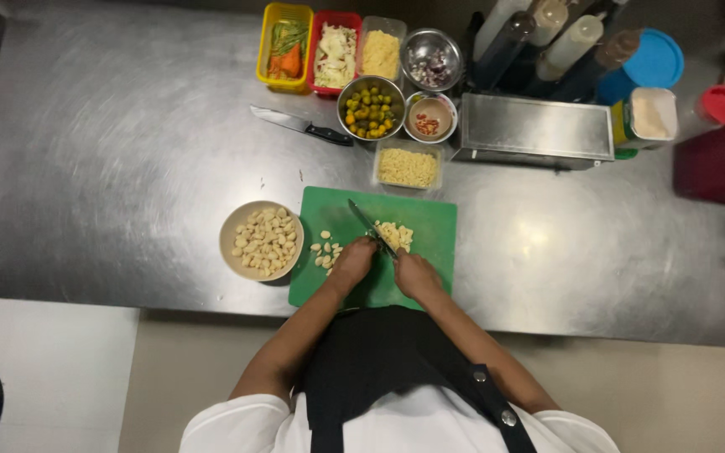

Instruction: The person repeatedly picks garlic cloves from a bowl and chops them on a green cutting board using a knife. The chopped garlic accumulates on the board throughout the clip.

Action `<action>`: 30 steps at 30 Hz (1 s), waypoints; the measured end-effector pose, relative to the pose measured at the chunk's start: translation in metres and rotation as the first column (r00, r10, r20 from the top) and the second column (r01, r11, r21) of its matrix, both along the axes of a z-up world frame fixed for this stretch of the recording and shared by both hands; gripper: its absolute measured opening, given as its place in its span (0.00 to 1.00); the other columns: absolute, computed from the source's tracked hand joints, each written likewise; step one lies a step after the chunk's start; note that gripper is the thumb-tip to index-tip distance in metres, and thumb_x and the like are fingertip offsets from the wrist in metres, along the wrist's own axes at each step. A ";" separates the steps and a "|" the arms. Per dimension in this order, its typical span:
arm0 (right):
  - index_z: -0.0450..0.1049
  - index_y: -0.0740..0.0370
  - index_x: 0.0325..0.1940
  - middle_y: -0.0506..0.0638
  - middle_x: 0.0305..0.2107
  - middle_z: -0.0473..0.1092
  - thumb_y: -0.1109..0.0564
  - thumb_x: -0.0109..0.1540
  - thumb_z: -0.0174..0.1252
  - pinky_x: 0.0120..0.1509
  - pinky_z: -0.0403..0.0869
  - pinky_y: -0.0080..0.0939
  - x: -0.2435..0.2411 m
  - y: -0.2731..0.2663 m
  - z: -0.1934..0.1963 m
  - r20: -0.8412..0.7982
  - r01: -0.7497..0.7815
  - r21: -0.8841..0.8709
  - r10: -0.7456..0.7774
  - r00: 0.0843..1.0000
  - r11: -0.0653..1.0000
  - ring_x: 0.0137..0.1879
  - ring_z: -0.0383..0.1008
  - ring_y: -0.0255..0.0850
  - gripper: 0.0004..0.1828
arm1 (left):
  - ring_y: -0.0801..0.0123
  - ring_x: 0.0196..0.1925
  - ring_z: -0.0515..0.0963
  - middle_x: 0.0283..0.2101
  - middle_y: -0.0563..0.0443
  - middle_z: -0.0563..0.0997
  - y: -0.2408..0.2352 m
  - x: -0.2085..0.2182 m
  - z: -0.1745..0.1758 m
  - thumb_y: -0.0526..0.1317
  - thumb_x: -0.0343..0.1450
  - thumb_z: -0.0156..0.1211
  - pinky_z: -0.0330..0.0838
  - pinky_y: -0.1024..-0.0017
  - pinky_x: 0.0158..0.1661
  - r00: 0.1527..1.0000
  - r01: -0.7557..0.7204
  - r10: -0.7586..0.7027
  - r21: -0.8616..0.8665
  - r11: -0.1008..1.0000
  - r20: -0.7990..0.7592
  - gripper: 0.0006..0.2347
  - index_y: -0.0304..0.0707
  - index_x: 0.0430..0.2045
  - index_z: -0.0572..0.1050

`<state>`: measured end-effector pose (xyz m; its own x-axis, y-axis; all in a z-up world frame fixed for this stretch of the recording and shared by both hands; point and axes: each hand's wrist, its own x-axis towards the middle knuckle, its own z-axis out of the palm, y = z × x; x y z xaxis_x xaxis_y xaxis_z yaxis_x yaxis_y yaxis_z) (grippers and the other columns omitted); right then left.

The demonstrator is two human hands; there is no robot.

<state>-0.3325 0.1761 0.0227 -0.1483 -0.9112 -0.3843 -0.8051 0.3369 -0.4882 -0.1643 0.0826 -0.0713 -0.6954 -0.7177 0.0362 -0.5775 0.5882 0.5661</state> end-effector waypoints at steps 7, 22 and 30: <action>0.71 0.65 0.50 0.69 0.36 0.76 0.53 0.68 0.48 0.46 0.74 0.67 0.002 0.006 -0.003 -0.011 0.002 -0.008 -0.002 1.000 1.000 0.42 0.77 0.68 0.14 | 0.45 0.50 0.80 0.47 0.37 0.80 0.010 0.001 0.004 0.30 0.68 0.50 0.76 0.55 0.50 0.999 -0.014 0.015 0.026 1.000 -0.040 0.14 0.35 0.44 0.80; 0.72 0.62 0.51 0.67 0.39 0.75 0.63 0.60 0.48 0.49 0.74 0.65 0.005 0.016 0.006 0.050 0.035 -0.040 -0.033 0.998 0.999 0.47 0.77 0.66 0.16 | 0.42 0.46 0.80 0.45 0.36 0.80 0.005 0.001 -0.001 0.28 0.65 0.50 0.76 0.52 0.46 1.000 -0.015 0.015 -0.074 0.997 -0.006 0.14 0.35 0.40 0.79; 0.73 0.64 0.49 0.67 0.36 0.76 0.61 0.61 0.50 0.48 0.75 0.64 -0.001 0.017 -0.004 0.009 0.013 -0.045 -0.012 1.000 0.999 0.45 0.77 0.65 0.13 | 0.43 0.46 0.80 0.43 0.36 0.81 0.005 0.007 -0.018 0.29 0.67 0.50 0.76 0.52 0.46 0.997 -0.007 0.010 -0.044 0.999 0.080 0.10 0.33 0.37 0.78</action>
<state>-0.3332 0.1930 0.0191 -0.1565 -0.9256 -0.3445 -0.7964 0.3246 -0.5103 -0.1574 0.0877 -0.0888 -0.6914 -0.7224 0.0123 -0.6249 0.6064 0.4917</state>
